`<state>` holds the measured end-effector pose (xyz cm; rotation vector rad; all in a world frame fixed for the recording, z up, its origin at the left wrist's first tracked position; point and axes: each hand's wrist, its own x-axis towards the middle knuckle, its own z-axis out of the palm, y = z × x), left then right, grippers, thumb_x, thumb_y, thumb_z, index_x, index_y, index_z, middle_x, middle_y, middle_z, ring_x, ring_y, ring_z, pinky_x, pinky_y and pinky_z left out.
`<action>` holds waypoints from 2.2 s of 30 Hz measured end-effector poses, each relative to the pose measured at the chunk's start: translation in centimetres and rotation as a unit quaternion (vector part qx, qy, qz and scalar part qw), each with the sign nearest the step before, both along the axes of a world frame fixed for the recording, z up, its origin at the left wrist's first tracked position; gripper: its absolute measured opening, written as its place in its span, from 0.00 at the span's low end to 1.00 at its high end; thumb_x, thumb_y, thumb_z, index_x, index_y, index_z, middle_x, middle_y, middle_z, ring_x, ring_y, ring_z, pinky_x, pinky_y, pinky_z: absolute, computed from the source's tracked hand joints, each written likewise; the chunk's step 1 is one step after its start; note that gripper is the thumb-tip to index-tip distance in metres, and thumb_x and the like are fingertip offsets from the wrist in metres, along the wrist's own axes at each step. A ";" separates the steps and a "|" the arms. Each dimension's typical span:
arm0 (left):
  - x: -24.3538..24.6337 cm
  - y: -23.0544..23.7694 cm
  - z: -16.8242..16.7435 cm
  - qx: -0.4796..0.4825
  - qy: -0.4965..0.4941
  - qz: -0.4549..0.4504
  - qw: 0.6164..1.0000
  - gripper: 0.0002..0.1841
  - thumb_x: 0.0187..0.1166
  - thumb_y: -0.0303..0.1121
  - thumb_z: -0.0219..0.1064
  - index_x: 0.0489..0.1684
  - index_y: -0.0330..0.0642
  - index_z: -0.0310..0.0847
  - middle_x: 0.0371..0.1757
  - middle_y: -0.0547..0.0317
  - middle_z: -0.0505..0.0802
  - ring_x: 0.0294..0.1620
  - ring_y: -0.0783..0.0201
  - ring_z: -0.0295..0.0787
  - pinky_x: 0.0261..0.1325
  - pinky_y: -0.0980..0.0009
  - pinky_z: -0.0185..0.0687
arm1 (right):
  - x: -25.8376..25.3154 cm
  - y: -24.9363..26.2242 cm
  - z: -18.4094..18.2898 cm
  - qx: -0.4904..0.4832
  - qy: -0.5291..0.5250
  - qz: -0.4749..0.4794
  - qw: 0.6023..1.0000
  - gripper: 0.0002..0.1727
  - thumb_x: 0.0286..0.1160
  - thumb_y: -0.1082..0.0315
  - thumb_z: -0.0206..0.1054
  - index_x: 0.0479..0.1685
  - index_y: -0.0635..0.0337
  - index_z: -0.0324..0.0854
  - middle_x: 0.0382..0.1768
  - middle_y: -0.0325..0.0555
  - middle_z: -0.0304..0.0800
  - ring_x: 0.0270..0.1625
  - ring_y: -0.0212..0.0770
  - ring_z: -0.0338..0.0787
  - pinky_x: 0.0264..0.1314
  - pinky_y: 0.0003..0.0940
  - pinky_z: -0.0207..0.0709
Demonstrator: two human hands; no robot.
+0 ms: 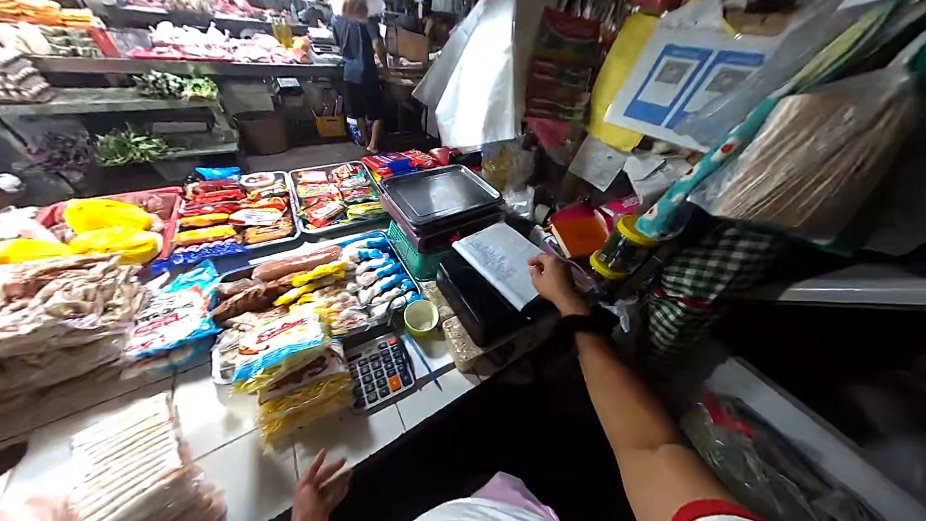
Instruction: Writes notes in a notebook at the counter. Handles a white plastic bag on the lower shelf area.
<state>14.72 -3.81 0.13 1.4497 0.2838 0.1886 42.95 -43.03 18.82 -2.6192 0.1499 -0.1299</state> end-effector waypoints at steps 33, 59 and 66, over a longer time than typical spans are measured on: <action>30.4 -30.5 3.1 0.582 -0.350 -0.170 0.714 0.22 0.85 0.52 0.60 0.56 0.45 0.91 0.67 0.49 0.91 0.73 0.47 0.85 0.76 0.40 0.74 | 11.0 -6.4 -13.0 0.465 -0.054 0.227 0.854 0.09 0.62 0.80 0.76 0.41 0.72 0.85 0.48 0.50 0.91 0.39 0.34 0.93 0.43 0.29 0.92; 30.3 -30.0 2.9 0.594 -0.353 -0.174 0.701 0.16 0.86 0.42 0.60 0.56 0.44 0.90 0.66 0.51 0.92 0.72 0.50 0.86 0.82 0.45 0.70 | 10.6 -5.9 -13.9 0.340 -0.170 0.219 0.898 0.09 0.65 0.72 0.76 0.28 0.63 0.78 0.20 0.32 0.79 0.20 0.17 0.74 0.23 0.12 0.70; 30.3 -30.1 2.7 0.606 -0.352 -0.167 0.693 0.17 0.87 0.43 0.58 0.57 0.45 0.89 0.66 0.52 0.92 0.72 0.51 0.86 0.82 0.47 0.69 | 10.5 -5.9 -13.9 0.349 -0.177 0.218 0.894 0.09 0.62 0.74 0.75 0.27 0.62 0.77 0.20 0.32 0.79 0.20 0.17 0.75 0.22 0.12 0.70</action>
